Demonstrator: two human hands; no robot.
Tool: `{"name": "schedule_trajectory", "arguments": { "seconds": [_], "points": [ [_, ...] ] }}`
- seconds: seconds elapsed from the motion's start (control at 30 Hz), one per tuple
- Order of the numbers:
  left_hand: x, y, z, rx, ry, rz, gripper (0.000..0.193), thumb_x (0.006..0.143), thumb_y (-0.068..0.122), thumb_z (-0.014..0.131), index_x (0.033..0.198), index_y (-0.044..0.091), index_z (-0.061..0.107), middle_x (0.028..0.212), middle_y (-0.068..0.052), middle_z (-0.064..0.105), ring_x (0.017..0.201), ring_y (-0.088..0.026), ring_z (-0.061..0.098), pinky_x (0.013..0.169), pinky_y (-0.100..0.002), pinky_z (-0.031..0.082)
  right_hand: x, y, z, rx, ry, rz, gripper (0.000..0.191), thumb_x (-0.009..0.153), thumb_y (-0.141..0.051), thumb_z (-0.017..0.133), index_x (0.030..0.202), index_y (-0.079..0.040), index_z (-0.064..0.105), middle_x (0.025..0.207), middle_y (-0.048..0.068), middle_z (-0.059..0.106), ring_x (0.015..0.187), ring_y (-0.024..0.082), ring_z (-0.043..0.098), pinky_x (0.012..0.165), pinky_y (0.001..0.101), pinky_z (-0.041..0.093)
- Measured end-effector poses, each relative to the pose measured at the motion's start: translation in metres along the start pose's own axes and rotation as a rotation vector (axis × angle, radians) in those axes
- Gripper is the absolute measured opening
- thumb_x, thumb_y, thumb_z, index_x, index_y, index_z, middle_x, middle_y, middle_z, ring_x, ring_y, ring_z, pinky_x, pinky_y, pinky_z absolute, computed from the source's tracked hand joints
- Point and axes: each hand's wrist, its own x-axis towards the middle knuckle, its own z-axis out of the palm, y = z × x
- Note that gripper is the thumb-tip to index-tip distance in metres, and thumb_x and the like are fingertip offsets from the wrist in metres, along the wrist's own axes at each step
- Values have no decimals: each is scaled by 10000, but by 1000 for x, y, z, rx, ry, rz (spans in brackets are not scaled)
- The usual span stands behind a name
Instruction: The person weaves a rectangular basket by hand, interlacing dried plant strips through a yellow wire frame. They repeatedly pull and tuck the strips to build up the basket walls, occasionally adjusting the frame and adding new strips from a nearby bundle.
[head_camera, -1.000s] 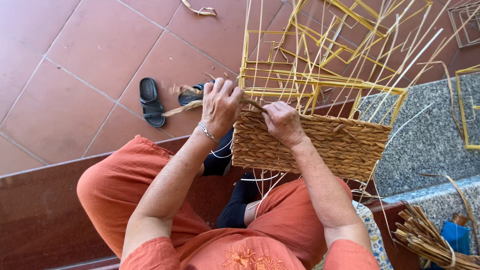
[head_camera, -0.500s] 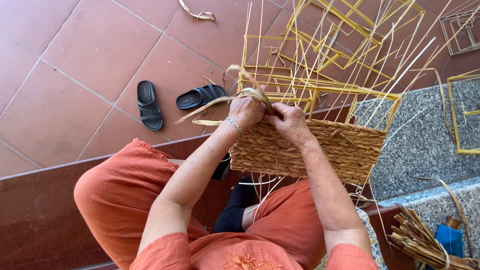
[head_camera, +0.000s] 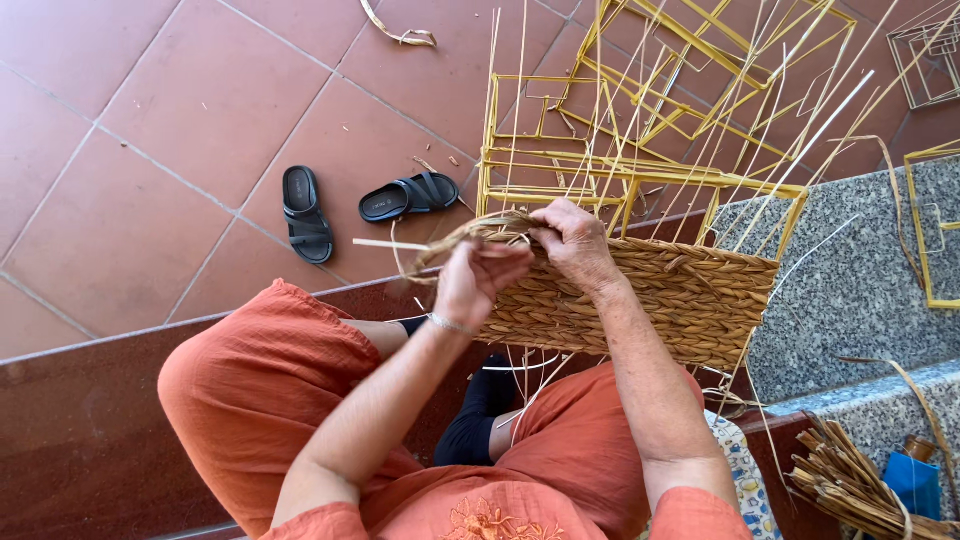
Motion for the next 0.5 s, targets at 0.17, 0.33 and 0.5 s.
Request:
{"name": "schedule_trajectory", "arguments": {
  "seconds": [0.17,0.33,0.5],
  "points": [
    [-48,-9,10,777,-163,374,426,1112,284,386,1329,39,660,1365,-142,677,1319,-275,612,1128,-400,480,7,1,13,3,76,146,122,858,-118,774,970,-119,723,799,0,741,685,129,715,617,294,590],
    [-25,27,25,760,-315,878,450,1032,144,675,1464,169,549,1655,-95,409,1515,-274,436,1273,-490,410,6,9,26,-321,1,-6,290,886,-324,852,778,-87,725,718,67,693,645,193,687,616,367,576],
    [1,71,13,1867,26,1249,697,814,245,774,1453,124,522,1601,-175,410,1522,-367,236,1199,-657,73,2,7,16,-229,-37,-98,98,882,-170,717,920,-101,776,875,46,732,832,217,702,768,374,564]
  ]
}}
